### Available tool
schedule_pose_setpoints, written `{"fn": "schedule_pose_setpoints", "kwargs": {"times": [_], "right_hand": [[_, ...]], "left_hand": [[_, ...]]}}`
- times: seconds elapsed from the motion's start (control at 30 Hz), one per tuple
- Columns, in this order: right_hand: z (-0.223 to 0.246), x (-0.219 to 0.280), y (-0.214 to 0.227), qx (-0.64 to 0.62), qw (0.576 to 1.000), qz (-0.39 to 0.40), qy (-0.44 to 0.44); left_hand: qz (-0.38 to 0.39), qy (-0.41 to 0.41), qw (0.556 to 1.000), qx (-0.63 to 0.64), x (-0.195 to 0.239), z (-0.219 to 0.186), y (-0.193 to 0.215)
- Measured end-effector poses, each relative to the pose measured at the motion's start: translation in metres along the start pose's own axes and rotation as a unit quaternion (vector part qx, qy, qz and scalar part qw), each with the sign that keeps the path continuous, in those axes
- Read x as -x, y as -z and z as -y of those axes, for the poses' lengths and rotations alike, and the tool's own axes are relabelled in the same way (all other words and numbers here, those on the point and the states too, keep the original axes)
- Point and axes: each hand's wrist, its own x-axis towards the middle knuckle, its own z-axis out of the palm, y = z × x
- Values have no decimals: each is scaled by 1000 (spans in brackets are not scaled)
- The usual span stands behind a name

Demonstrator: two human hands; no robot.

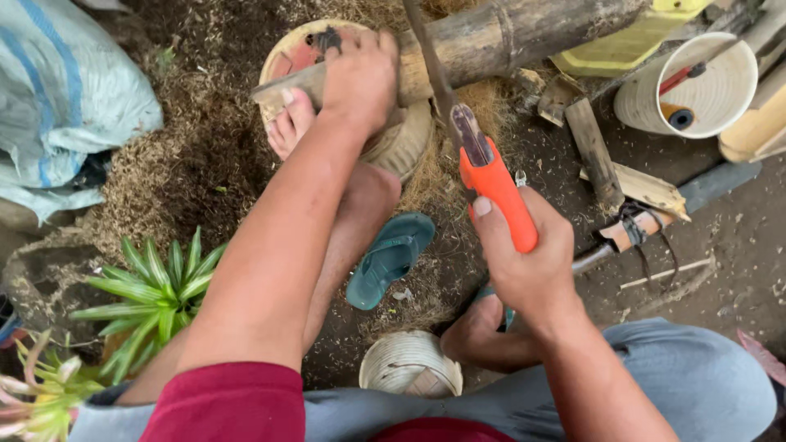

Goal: The person saws a section of bamboo while stabilizing it with their foot and hand, then removes a cut piece to reveal the hollow interior.

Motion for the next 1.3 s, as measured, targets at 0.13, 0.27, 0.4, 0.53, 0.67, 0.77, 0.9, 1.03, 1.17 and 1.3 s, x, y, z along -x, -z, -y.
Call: {"fn": "schedule_pose_setpoints", "kwargs": {"times": [0.13, 0.27, 0.4, 0.53, 0.67, 0.77, 0.9, 1.03, 1.17, 1.3], "right_hand": [[-36, 8, -29, -14, 991, -41, 130], [-56, 21, -29, 41, 992, -31, 116], [-54, 74, 17, 55, 992, -5, 118], [-49, 113, 40, 40, 997, -2, 61], [-52, 40, 8, 24, 998, -4, 63], [-35, 13, -13, 4, 998, -11, 59], [-33, 58, 14, -2, 999, 11, 34], [-28, 90, 37, -4, 996, 5, 86], [-44, 19, -10, -9, 1000, -7, 18], [-33, 46, 7, 5, 1000, 19, 21]], "left_hand": [[73, 11, 995, 61, -7, 5, -3], [17, 3, 999, 32, -10, 6, -1], [85, 24, 993, 74, -6, -1, 21], [94, 26, 992, 83, -7, -2, 26], [113, 25, 990, 81, -4, -3, 29], [115, 30, 990, 74, -12, 7, 44], [166, 34, 983, 76, -3, -3, 41], [147, 39, 986, 65, -7, -3, 43], [150, 32, 986, 66, -1, -6, 45], [170, 53, 981, 79, -10, 2, 54]]}}
